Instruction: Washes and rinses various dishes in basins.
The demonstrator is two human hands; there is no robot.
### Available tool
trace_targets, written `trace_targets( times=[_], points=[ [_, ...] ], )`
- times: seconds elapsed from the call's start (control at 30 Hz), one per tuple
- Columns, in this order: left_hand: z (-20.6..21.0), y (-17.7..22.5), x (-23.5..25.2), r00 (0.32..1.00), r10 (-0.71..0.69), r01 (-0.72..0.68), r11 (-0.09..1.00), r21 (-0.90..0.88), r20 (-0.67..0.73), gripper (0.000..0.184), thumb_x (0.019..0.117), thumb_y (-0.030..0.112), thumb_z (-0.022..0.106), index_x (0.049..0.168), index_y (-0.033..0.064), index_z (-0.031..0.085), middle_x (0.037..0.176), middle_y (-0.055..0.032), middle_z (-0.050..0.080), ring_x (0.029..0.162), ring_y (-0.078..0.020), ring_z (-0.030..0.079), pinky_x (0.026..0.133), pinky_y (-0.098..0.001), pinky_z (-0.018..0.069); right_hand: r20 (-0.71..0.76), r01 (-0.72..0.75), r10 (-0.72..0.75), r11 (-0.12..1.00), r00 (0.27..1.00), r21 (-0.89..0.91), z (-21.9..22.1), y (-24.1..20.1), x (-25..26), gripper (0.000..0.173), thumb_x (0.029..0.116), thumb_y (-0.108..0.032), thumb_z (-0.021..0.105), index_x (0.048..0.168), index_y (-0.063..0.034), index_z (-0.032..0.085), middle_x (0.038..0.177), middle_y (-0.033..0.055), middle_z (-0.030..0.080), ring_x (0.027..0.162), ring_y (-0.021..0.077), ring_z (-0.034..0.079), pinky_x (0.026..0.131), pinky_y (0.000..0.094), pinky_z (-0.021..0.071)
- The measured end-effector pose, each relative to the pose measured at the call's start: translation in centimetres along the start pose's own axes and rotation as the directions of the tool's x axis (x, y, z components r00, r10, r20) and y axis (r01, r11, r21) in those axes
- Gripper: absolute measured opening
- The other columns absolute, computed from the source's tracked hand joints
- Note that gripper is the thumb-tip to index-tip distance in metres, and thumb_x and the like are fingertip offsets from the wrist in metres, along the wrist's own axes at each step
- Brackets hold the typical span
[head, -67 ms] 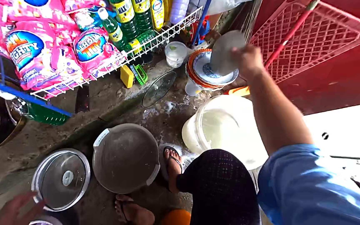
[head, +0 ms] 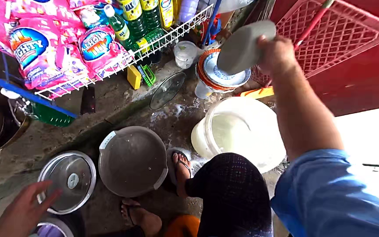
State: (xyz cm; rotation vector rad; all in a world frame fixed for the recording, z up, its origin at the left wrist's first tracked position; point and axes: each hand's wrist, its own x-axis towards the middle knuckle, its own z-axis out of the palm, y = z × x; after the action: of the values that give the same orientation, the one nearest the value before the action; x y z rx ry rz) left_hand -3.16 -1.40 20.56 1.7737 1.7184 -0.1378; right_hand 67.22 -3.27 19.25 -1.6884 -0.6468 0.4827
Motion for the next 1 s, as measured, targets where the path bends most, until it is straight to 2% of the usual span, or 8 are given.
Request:
trace_targets(
  times=[0.13,0.3,0.5,0.6,0.7,0.77,0.87,1.0],
  points=[
    [3.5,3.8,0.8,0.915,0.402,-0.403,0.914,-0.041,-0.025,0.051,0.0991,0.030,0.068,0.135,-0.0051,0.058,0.130,-0.0289,0.062,0.122,-0.0429,0.061,0.105,-0.0613,0.0464,0.339,0.034,-0.035,0.999,0.940,0.007,0.8,-6.7,-7.0,0.019,0.1060,-0.018,0.052,0.125,-0.0142,0.055,0.105,-0.0052,0.068,0.094,0.0077,0.069,0.086,0.0336,0.0606],
    [8.2,8.6,-1.2,0.847,0.461,-0.388,0.876,-0.287,0.265,0.035,0.1003,0.027,0.068,0.126,0.0024,0.066,0.118,-0.0151,0.070,0.110,-0.0261,0.068,0.099,-0.0478,0.0530,0.833,0.166,-0.061,0.986,0.550,-0.037,11.5,-8.2,-20.8,0.015,0.0973,-0.007,0.057,0.107,-0.0136,0.067,0.087,-0.0098,0.072,0.076,0.0000,0.068,0.072,0.0242,0.0608],
    [18.2,4.6,-0.8,0.967,-0.149,0.252,0.404,-0.879,0.208,0.070,0.1096,0.056,0.026,0.152,0.0017,0.038,0.139,-0.0260,0.056,0.119,-0.0373,0.062,0.096,-0.0522,0.0536,0.961,0.245,0.184,0.941,0.207,-0.233,25.4,5.2,-36.0,0.028,0.1034,-0.015,0.062,0.126,0.0014,0.066,0.107,0.0197,0.072,0.096,0.0286,0.070,0.090,0.0503,0.0563],
    [22.9,2.9,2.0,0.923,-0.346,0.232,0.155,-0.960,0.167,0.076,0.1076,0.056,0.038,0.166,0.0197,0.005,0.155,-0.0276,0.038,0.129,-0.0416,0.053,0.098,-0.0571,0.0501,0.973,0.351,0.221,0.908,0.059,-0.228,28.9,10.8,-40.1,0.031,0.1044,-0.012,0.057,0.128,0.0070,0.063,0.118,0.0271,0.068,0.113,0.0381,0.066,0.103,0.0547,0.0494],
    [27.2,0.3,4.7,0.894,-0.437,0.137,0.069,-0.988,0.093,0.071,0.1089,0.042,0.047,0.165,0.0247,0.006,0.161,-0.0235,0.032,0.137,-0.0386,0.047,0.104,-0.0573,0.0474,0.937,0.191,0.315,0.939,-0.152,-0.284,30.0,14.6,-40.3,0.034,0.1054,-0.013,0.053,0.131,0.0086,0.060,0.138,0.0275,0.056,0.131,0.0347,0.053,0.114,0.0480,0.0395],
    [28.6,-0.6,5.8,0.877,-0.465,0.158,0.053,-0.986,0.116,0.060,0.1116,0.041,0.038,0.164,0.0250,0.013,0.156,-0.0248,0.039,0.133,-0.0398,0.051,0.098,-0.0592,0.0505,0.929,0.148,0.358,0.927,-0.088,-0.344,30.8,17.1,-38.7,0.035,0.1069,-0.011,0.044,0.127,0.0109,0.062,0.137,0.0280,0.058,0.131,0.0333,0.053,0.115,0.0466,0.0375],
    [28.9,-1.2,6.5,0.883,-0.458,0.195,0.149,-0.969,0.108,0.057,0.1132,0.041,0.027,0.163,0.0139,0.019,0.161,-0.0229,0.033,0.144,-0.0361,0.041,0.111,-0.0590,0.0413,0.876,0.500,0.421,0.721,0.234,-0.480,33.0,21.2,-35.7,0.033,0.0992,-0.011,0.061,0.129,0.0025,0.066,0.139,0.0275,0.059,0.135,0.0434,0.052,0.113,0.0608,0.0401],
    [29.2,-1.1,7.9,0.867,-0.446,0.310,0.136,-0.941,0.221,0.060,0.1126,0.046,0.021,0.162,0.0113,0.024,0.161,-0.0226,0.033,0.144,-0.0369,0.041,0.111,-0.0609,0.0412,0.722,0.535,0.427,0.486,0.545,-0.691,36.9,22.0,-34.5,0.066,0.0898,-0.004,0.069,0.149,0.0059,0.043,0.155,0.0325,0.038,0.146,0.0509,0.034,0.113,0.0659,0.0368]
  ],
)
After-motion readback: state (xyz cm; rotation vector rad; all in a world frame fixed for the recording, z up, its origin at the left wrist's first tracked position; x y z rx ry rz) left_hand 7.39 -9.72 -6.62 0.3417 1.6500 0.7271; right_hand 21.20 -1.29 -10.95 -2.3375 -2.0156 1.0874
